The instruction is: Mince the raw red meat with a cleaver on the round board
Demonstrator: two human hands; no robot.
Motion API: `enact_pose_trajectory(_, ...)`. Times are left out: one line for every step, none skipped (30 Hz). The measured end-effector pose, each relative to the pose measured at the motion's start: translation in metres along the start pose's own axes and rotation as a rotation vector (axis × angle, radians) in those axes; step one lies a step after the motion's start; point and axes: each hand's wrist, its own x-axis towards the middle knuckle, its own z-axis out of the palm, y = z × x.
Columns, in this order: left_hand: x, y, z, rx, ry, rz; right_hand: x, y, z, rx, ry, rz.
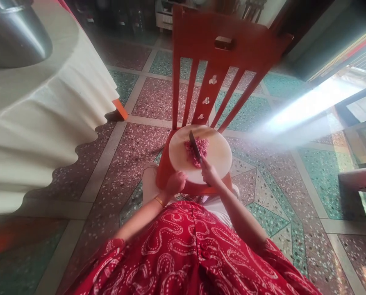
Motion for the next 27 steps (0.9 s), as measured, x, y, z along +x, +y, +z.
enact_pose_trajectory(0.0, 0.0, 0.001, -0.003, -0.001, 0.009, 0.0, -0.002, 0.0, 0.012, 0.017, -0.03)
enact_pose_trajectory(0.0, 0.0, 0.001, -0.004, 0.001, 0.012, 0.0, -0.004, -0.001, 0.02, 0.051, -0.076)
enact_pose_trajectory(0.0, -0.001, 0.002, -0.004, 0.005, 0.01, 0.0, -0.006, -0.001, 0.017, 0.089, -0.121)
enact_pose_trajectory(0.0, -0.001, 0.002, -0.005, 0.01, 0.003, 0.0, -0.007, -0.001, 0.003, 0.113, -0.147)
enact_pose_trajectory(-0.001, -0.001, 0.002, -0.007, 0.014, -0.009, -0.001, -0.007, 0.0, -0.019, 0.111, -0.148)
enact_pose_trajectory(-0.001, -0.001, 0.002, -0.01, 0.017, -0.018, -0.001, -0.006, 0.0, -0.044, 0.085, -0.121)
enact_pose_trajectory(0.0, -0.001, 0.002, -0.013, 0.016, -0.02, -0.002, -0.006, -0.001, -0.064, 0.041, -0.077)
enact_pose_trajectory(0.0, -0.001, 0.002, -0.016, 0.012, -0.018, -0.003, -0.005, -0.002, -0.073, -0.001, -0.03)
enact_pose_trajectory(0.0, -0.001, 0.002, -0.018, 0.007, -0.014, -0.004, -0.005, -0.003, -0.067, -0.027, 0.0)
enact_pose_trajectory(0.0, -0.001, 0.002, -0.019, 0.001, -0.007, -0.005, -0.005, -0.005, -0.049, -0.032, 0.004)
enact_pose_trajectory(0.0, -0.002, 0.002, -0.019, -0.008, 0.002, -0.005, -0.006, -0.007, -0.025, -0.011, -0.019)
enact_pose_trajectory(0.0, -0.002, 0.002, -0.02, -0.015, 0.009, -0.005, -0.007, -0.008, -0.004, 0.026, -0.059)
enact_pose_trajectory(0.001, -0.002, 0.002, -0.019, -0.017, 0.01, -0.004, -0.008, -0.008, 0.008, 0.067, -0.101)
enact_pose_trajectory(0.001, -0.002, 0.002, -0.019, -0.014, 0.006, -0.003, -0.007, -0.008, 0.01, 0.095, -0.123)
enact_pose_trajectory(0.0, -0.002, 0.003, -0.019, -0.01, 0.0, -0.002, -0.006, -0.007, 0.003, 0.094, -0.114)
enact_pose_trajectory(0.0, -0.001, 0.003, -0.018, -0.004, -0.011, 0.0, -0.005, -0.006, -0.006, 0.067, -0.075)
enact_pose_trajectory(0.0, -0.001, 0.003, -0.017, 0.0, -0.023, 0.001, -0.003, -0.006, -0.011, 0.017, -0.02)
enact_pose_trajectory(0.0, -0.001, 0.003, -0.016, 0.0, -0.032, 0.002, -0.002, -0.006, -0.012, -0.033, 0.029)
enact_pose_trajectory(0.0, -0.001, 0.003, -0.015, -0.005, -0.035, 0.003, 0.0, -0.007, -0.006, -0.064, 0.055)
enact_pose_trajectory(0.0, -0.002, 0.004, -0.015, -0.011, -0.035, 0.003, 0.0, -0.007, 0.003, -0.065, 0.049)
enact_pose_trajectory(0.0, -0.002, 0.004, -0.016, -0.018, -0.032, 0.004, 0.001, -0.008, 0.01, -0.03, 0.01)
enact_pose_trajectory(0.0, -0.002, 0.004, -0.018, -0.023, -0.029, 0.004, 0.001, -0.008, 0.013, 0.023, -0.047)
enact_pose_trajectory(0.0, -0.002, 0.004, -0.019, -0.025, -0.028, 0.004, 0.001, -0.007, 0.005, 0.076, -0.109)
enact_pose_trajectory(0.0, -0.002, 0.004, -0.021, -0.023, -0.03, 0.004, 0.002, -0.005, -0.014, 0.112, -0.156)
enact_pose_trajectory(-0.001, -0.002, 0.004, -0.024, -0.019, -0.033, 0.003, 0.003, -0.003, -0.04, 0.111, -0.176)
enact_pose_trajectory(-0.001, -0.001, 0.003, -0.026, -0.014, -0.039, 0.003, 0.003, -0.002, -0.068, 0.088, -0.169)
enact_pose_trajectory(-0.001, -0.001, 0.003, -0.028, -0.009, -0.043, 0.002, 0.004, -0.001, -0.089, 0.044, -0.14)
